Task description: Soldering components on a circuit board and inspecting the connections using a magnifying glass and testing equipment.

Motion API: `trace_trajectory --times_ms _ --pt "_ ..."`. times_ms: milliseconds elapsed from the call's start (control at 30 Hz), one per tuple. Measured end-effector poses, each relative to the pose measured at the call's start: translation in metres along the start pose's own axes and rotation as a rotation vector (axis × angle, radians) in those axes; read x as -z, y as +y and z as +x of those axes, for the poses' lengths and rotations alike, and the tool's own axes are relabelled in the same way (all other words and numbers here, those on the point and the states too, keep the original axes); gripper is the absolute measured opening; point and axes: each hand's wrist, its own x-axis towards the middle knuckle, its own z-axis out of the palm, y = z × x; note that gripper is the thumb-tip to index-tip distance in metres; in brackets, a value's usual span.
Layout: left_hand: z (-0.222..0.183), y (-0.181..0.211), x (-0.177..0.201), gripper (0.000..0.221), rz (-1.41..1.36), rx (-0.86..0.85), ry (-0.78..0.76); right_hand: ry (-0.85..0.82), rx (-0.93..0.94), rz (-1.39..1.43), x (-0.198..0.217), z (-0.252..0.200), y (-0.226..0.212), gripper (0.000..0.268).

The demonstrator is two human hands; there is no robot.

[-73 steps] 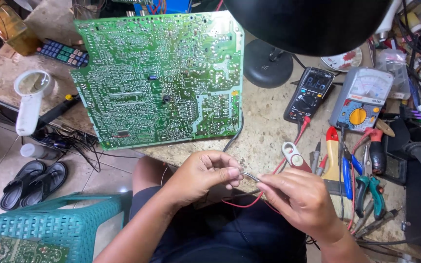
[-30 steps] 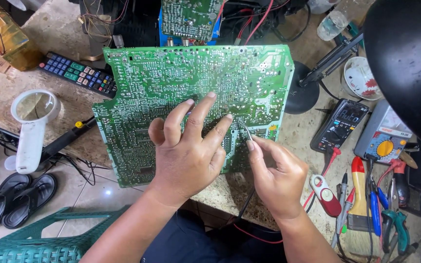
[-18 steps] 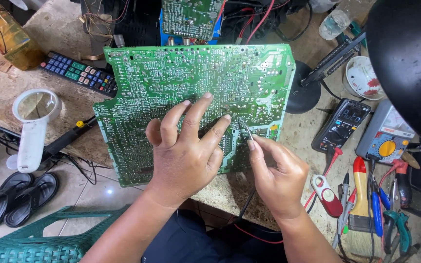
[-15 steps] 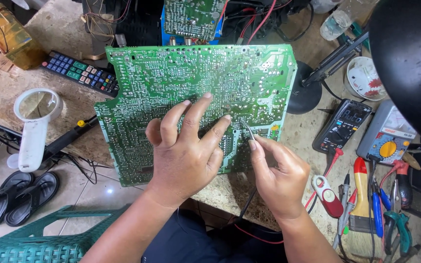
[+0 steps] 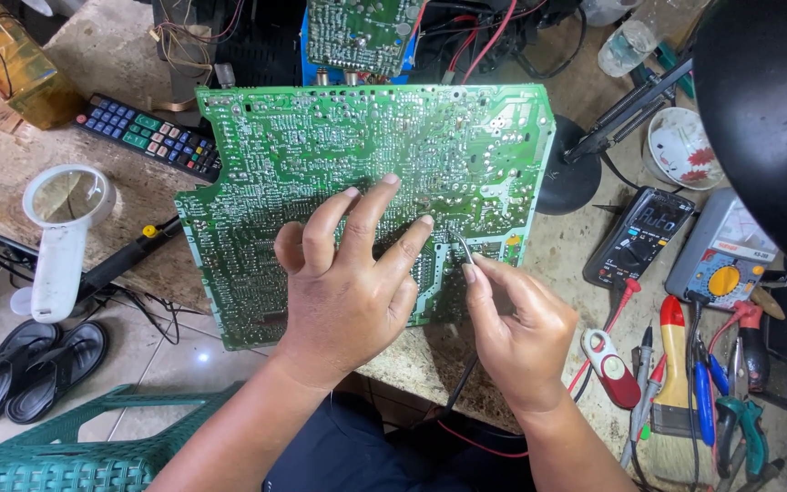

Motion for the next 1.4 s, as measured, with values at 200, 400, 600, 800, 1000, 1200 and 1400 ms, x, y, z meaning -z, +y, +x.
trace_trajectory --times_ms 200,400,600,800,1000,1200,1400 --pt "-0.0008 0.0028 -0.0059 0.041 0.072 -0.089 0.019 -0.001 0.129 -0.159 0.0008 0.0001 -0.0008 0.01" --pt "0.0 0.0035 -0.0063 0.043 0.111 -0.097 0.006 0.015 0.123 -0.169 -0.002 -0.0026 -0.0008 0.011" --pt "-0.0028 0.0056 -0.0054 0.044 0.278 -0.138 0.009 0.017 0.132 -0.143 -0.0013 -0.0001 -0.0029 0.012" --pt "-0.0014 0.0023 0.0002 0.045 0.203 -0.125 0.051 0.017 0.101 -0.128 -0.001 -0.0002 -0.0035 0.01" --pt "-0.0009 0.0036 -0.0051 0.038 0.237 -0.155 0.049 0.025 0.087 -0.119 -0.0016 -0.0006 -0.0029 0.009" --pt "-0.0033 0.0032 -0.0061 0.038 0.201 -0.122 0.044 0.027 0.069 -0.098 -0.0015 -0.0002 -0.0041 0.008" --pt "-0.0029 0.0038 -0.004 0.036 0.208 -0.132 0.052 0.025 0.076 -0.098 -0.0015 -0.0002 -0.0033 0.01"
